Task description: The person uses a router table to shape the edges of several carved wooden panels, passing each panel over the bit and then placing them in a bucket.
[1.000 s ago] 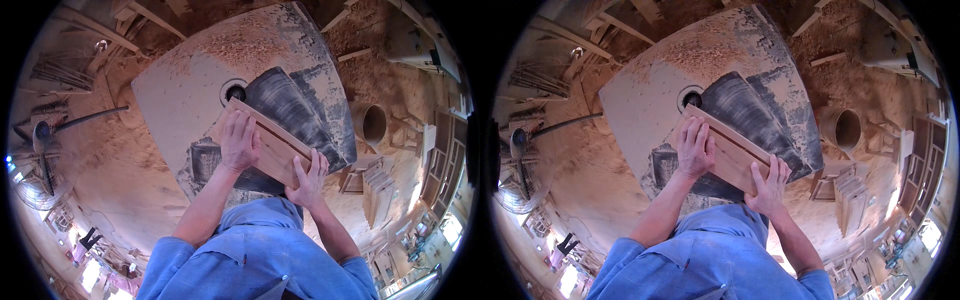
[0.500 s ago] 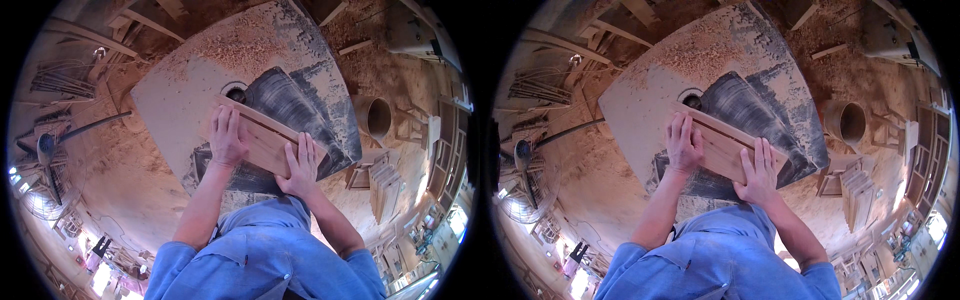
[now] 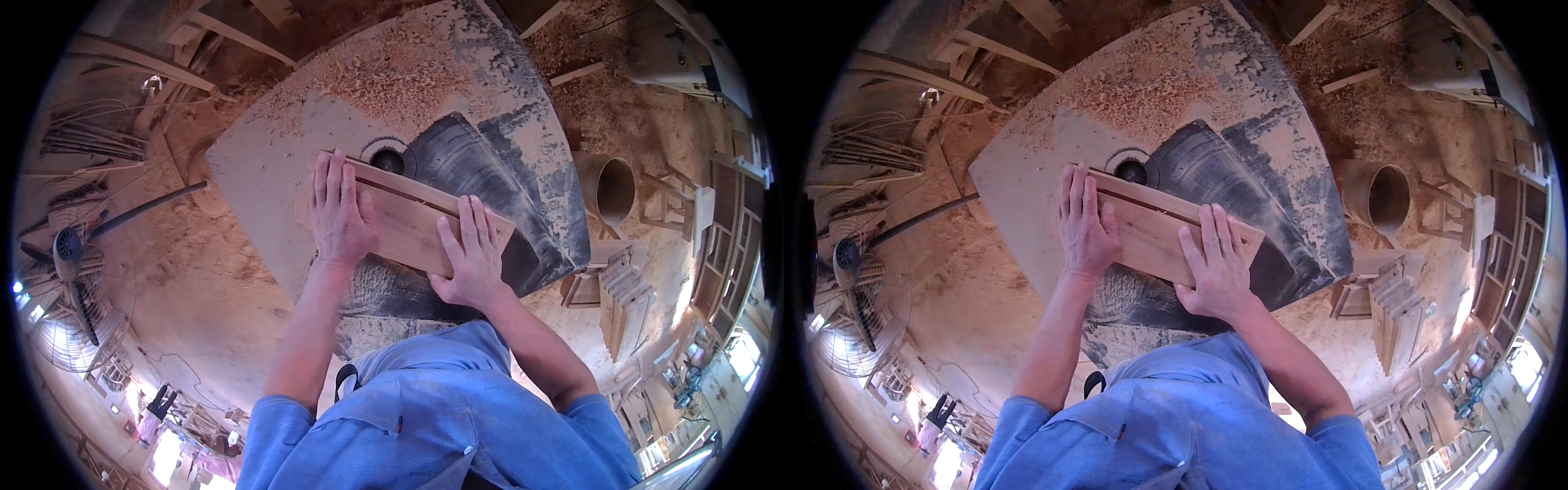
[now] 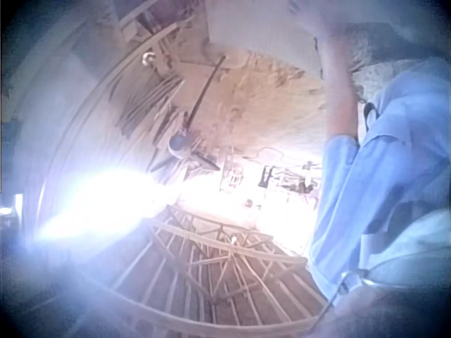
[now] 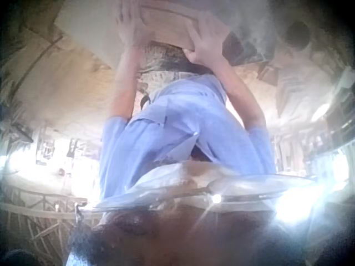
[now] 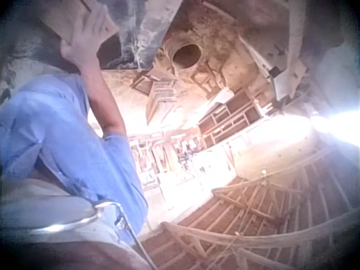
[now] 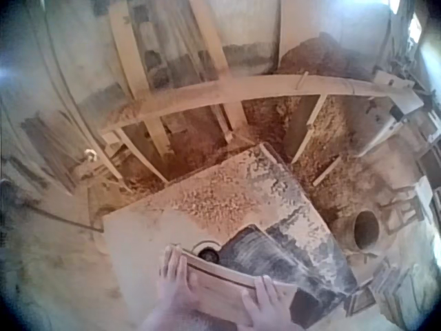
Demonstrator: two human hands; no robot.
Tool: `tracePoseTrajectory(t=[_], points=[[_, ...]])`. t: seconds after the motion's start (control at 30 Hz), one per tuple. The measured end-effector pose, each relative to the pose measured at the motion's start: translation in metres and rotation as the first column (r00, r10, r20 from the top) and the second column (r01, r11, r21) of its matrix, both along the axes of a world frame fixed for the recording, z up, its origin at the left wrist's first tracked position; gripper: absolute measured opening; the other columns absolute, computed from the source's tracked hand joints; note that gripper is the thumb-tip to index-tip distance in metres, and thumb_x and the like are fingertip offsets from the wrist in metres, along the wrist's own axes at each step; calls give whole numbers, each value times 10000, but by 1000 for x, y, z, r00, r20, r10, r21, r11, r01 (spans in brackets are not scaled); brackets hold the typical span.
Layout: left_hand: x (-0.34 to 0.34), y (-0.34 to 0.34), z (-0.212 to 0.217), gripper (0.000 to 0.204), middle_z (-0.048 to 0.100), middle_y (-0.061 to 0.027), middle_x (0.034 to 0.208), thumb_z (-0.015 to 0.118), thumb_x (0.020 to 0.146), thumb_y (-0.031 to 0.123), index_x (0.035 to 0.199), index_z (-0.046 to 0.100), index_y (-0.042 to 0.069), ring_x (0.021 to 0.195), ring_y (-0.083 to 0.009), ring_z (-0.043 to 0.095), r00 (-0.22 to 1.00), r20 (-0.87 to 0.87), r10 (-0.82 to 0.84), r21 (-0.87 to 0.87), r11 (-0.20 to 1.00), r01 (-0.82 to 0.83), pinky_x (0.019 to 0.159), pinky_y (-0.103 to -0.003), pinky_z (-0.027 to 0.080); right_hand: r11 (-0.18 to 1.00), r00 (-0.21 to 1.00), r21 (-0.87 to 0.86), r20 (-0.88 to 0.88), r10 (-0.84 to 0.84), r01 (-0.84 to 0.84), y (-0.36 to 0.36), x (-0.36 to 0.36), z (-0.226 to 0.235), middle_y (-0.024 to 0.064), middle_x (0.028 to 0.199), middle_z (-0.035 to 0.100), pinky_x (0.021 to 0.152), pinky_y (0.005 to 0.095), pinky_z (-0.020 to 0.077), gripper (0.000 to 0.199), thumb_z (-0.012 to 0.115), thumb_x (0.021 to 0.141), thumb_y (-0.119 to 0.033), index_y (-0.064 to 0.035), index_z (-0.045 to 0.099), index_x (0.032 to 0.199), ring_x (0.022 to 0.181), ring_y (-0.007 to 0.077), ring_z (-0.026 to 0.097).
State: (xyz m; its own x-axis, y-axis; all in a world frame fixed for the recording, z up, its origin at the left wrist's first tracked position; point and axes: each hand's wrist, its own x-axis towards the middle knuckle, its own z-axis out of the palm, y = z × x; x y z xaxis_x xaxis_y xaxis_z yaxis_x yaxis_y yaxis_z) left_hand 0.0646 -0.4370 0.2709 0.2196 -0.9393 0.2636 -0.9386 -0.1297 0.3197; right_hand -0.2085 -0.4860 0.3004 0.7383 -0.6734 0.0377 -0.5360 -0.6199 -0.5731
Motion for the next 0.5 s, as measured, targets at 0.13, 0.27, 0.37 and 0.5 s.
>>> tracePoseTrajectory(t=[0.13, 0.27, 0.37, 0.5], points=[[20, 1, 4, 638, 423, -225, 1743, 622, 1027, 154, 1613, 447, -29, 1657, -476, 316, 999, 22, -35, 98, 995, 33, 1366, -607, 250, 1000, 1000, 1, 5, 26, -26, -6, 16, 1, 395, 1738, 331, 1366, 630, 204, 1032, 897, 616, -286, 0, 586, 1557, 1651, 557, 291], [45, 3, 8, 643, 409, -220, 1748, 619, 1036, 201, 1616, 450, -20, 1653, -473, 312, 996, 38, -84, 163, 984, 77, 1367, -620, 227, 998, 998, 7, 13, 55, -55, -11, 34, 1, 392, 1736, 335, 1369, 627, 213, 1026, 897, 618, -288, 5, 592, 1553, 1649, 550, 298], [66, 8, 15, 669, 387, -217, 1754, 643, 1038, 267, 1627, 453, 12, 1649, -482, 298, 989, 49, -140, 209, 970, 127, 1355, -633, 229, 997, 996, 9, 30, 79, -80, -16, 47, 3, 390, 1734, 340, 1369, 627, 217, 1020, 897, 618, -287, 7, 598, 1547, 1646, 549, 305], [89, 14, 22, 758, 340, -213, 1773, 708, 1018, 412, 1649, 453, 79, 1651, -494, 265, 979, -17, -201, 269, 942, 198, 1342, -639, 232, 995, 995, 15, 36, 98, -99, -20, 55, 2, 390, 1731, 344, 1370, 627, 214, 1022, 899, 613, -284, 12, 600, 1544, 1645, 549, 304]])
